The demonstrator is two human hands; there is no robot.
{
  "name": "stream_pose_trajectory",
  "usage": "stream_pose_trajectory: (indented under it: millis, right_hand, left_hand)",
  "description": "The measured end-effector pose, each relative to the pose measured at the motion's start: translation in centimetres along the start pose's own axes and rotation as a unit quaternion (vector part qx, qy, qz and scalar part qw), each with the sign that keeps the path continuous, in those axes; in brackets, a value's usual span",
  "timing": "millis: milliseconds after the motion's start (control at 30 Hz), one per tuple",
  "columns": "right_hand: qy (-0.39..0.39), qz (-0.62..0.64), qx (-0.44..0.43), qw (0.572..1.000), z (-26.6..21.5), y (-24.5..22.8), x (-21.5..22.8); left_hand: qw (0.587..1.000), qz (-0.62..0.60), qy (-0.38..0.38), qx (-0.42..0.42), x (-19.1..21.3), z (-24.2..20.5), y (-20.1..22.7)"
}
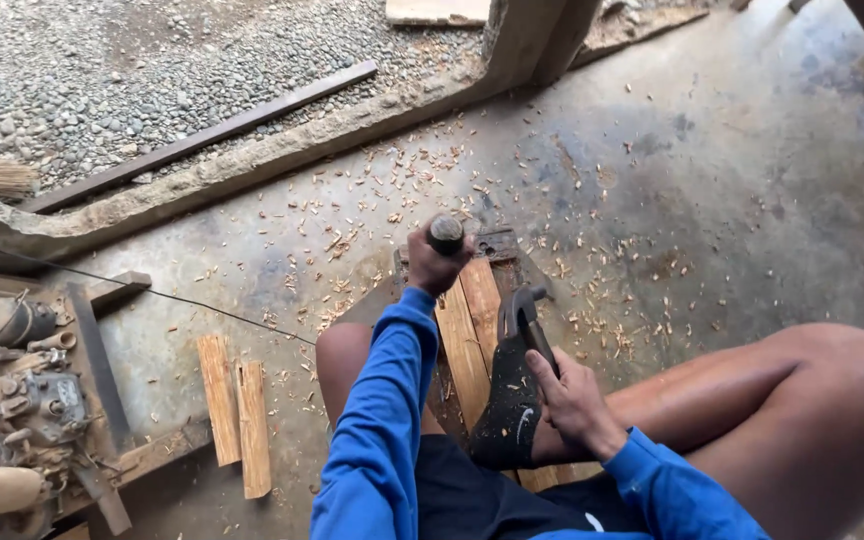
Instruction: Chiseling and hammering a wooden component to shape it or create a joint.
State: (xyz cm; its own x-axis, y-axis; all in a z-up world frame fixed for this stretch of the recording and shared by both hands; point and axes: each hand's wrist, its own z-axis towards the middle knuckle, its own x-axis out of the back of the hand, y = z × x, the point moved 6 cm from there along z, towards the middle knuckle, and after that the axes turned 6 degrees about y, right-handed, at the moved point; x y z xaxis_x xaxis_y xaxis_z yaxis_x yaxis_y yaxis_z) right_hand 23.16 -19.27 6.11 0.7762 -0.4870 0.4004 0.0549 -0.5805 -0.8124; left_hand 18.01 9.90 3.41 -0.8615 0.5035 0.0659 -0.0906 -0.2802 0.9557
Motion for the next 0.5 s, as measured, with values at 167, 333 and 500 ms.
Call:
stream_pose_trajectory:
  millis: [167, 333, 500]
  right_hand:
    - [0.002, 0.015, -0.014, 1.0, -0.2, -1.5, -0.3]
    - [-0.006, 0.041, -0.002, 0.999, 0.1, -2.1, -1.1]
    - [-0.023, 0.047, 0.007, 0.999, 0.1, -3.6, -1.2]
  left_hand:
    - [0.999, -0.01, 0.023, 0.024, 0.9, 0.1, -0.6]
    - [1.0, 0.007, 0.016, 0.008, 1.2, 0.0, -0.8]
    - [0.999, 0.037, 0.01, 0.01, 1.0, 0.1, 0.1]
